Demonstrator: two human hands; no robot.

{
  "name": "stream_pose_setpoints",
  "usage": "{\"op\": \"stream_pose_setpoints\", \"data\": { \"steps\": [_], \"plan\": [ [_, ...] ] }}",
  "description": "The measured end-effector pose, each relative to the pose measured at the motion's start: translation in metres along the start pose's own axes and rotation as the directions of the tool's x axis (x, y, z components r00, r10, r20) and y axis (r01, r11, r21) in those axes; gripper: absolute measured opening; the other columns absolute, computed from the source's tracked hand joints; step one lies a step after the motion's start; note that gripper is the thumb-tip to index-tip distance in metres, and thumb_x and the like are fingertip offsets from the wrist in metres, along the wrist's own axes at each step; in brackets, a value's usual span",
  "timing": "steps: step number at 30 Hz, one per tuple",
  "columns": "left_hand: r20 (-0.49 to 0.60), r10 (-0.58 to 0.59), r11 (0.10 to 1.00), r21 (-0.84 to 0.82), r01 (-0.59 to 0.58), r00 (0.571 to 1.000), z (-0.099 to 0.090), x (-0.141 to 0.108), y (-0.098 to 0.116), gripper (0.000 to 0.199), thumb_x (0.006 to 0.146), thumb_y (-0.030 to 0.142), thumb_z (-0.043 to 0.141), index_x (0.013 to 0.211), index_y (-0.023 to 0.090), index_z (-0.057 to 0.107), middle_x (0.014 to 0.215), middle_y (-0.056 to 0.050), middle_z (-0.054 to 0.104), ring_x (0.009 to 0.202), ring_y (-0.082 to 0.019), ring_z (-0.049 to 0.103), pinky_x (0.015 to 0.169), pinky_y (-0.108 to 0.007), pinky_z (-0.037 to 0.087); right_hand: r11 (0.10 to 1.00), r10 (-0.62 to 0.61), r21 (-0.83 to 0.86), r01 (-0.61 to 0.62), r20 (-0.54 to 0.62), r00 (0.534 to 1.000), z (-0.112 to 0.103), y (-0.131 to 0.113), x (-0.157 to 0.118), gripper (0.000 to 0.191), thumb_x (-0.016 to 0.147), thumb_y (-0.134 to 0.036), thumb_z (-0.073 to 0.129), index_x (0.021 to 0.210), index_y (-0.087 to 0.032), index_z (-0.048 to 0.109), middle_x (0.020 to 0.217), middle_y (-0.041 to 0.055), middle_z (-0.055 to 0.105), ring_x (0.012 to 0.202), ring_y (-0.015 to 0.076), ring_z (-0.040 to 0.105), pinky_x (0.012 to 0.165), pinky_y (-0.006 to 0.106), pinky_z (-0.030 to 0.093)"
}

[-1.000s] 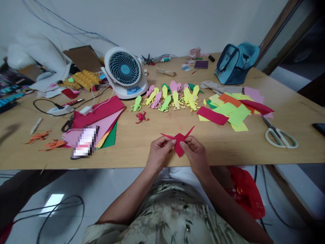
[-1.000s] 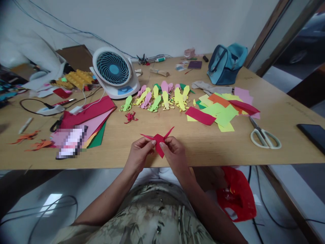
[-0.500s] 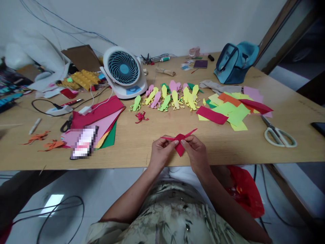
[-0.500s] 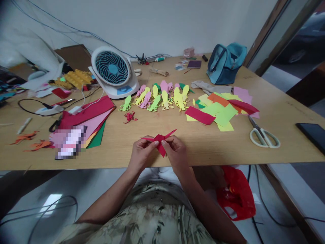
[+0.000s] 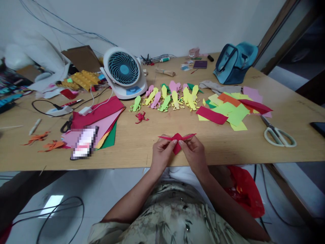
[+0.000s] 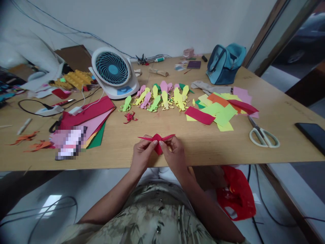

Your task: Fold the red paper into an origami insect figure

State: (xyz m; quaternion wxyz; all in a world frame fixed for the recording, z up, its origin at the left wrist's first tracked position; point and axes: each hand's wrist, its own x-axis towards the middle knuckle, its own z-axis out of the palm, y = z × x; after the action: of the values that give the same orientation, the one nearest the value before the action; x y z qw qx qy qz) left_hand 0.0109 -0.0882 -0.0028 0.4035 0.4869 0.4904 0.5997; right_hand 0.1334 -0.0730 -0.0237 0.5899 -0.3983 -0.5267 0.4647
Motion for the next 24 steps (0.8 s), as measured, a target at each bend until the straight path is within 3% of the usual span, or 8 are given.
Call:
{"op": "stream_pose_setpoints", "data": {
  "steps": [5, 10, 15, 19, 24],
  "plan": [
    [0.081, -0.115, 0.984, -0.129, 0.125, 0.990, 0.001, 0.001, -0.003, 0.020, 0.077, 0.040, 0.078, 0.080, 0.020, 0.079, 0.075, 0.000, 0.065, 0.074, -0.013, 0.055, 0.073, -0.025, 0.045, 1.000, 0.000, 0.014, 0.000, -0.011, 1.000, 0.001, 0.002, 0.002, 0.012, 0.083, -0.033, 0.068, 0.085, -0.024, 0.060, 0.077, -0.0007, 0.067, 0.074, 0.0166, 0.065, 0.071, 0.031, 0.055],
    [0.067, -0.021, 0.997, -0.067, 0.025, 0.998, -0.002, 0.002, -0.007, 0.024, 0.080, 0.040, 0.076, 0.067, 0.020, 0.076, 0.083, -0.003, 0.068, 0.083, -0.015, 0.059, 0.080, -0.027, 0.048, 0.999, 0.022, 0.037, -0.022, -0.006, 1.000, 0.001, 0.002, 0.003, 0.013, 0.081, -0.034, 0.070, 0.085, -0.024, 0.063, 0.080, 0.0003, 0.069, 0.076, 0.0170, 0.067, 0.071, 0.031, 0.056],
    [0.082, -0.067, 0.997, -0.041, 0.070, 0.994, -0.003, 0.001, -0.004, 0.022, 0.079, 0.042, 0.076, 0.078, 0.020, 0.080, 0.084, -0.005, 0.075, 0.087, -0.020, 0.067, 0.085, -0.032, 0.051, 1.000, -0.025, 0.010, 0.025, 0.004, 1.000, -0.004, 0.000, 0.006, 0.013, 0.084, -0.035, 0.068, 0.080, -0.023, 0.064, 0.077, -0.0002, 0.066, 0.074, 0.0162, 0.064, 0.069, 0.030, 0.054],
    [0.066, -0.111, 0.993, -0.029, 0.113, 0.992, -0.005, 0.004, 0.002, 0.024, 0.071, 0.042, 0.081, 0.075, 0.019, 0.079, 0.078, -0.004, 0.076, 0.075, -0.019, 0.066, 0.073, -0.030, 0.052, 0.998, -0.059, -0.029, 0.060, 0.033, 0.998, -0.007, -0.001, 0.008, 0.014, 0.085, -0.034, 0.068, 0.076, -0.023, 0.064, 0.075, -0.0003, 0.063, 0.072, 0.0161, 0.061, 0.067, 0.029, 0.051],
    [0.064, -0.136, 0.991, 0.003, 0.136, 0.989, -0.007, 0.007, 0.006, 0.026, 0.069, 0.040, 0.081, 0.070, 0.015, 0.076, 0.066, -0.001, 0.069, 0.059, -0.011, 0.055, 0.058, -0.022, 0.043, 0.999, -0.031, -0.035, 0.034, 0.077, 0.997, -0.010, -0.007, 0.011, 0.017, 0.087, -0.035, 0.064, 0.076, -0.022, 0.065, 0.074, -0.0006, 0.063, 0.071, 0.0155, 0.060, 0.066, 0.028, 0.050]
  ]
}}
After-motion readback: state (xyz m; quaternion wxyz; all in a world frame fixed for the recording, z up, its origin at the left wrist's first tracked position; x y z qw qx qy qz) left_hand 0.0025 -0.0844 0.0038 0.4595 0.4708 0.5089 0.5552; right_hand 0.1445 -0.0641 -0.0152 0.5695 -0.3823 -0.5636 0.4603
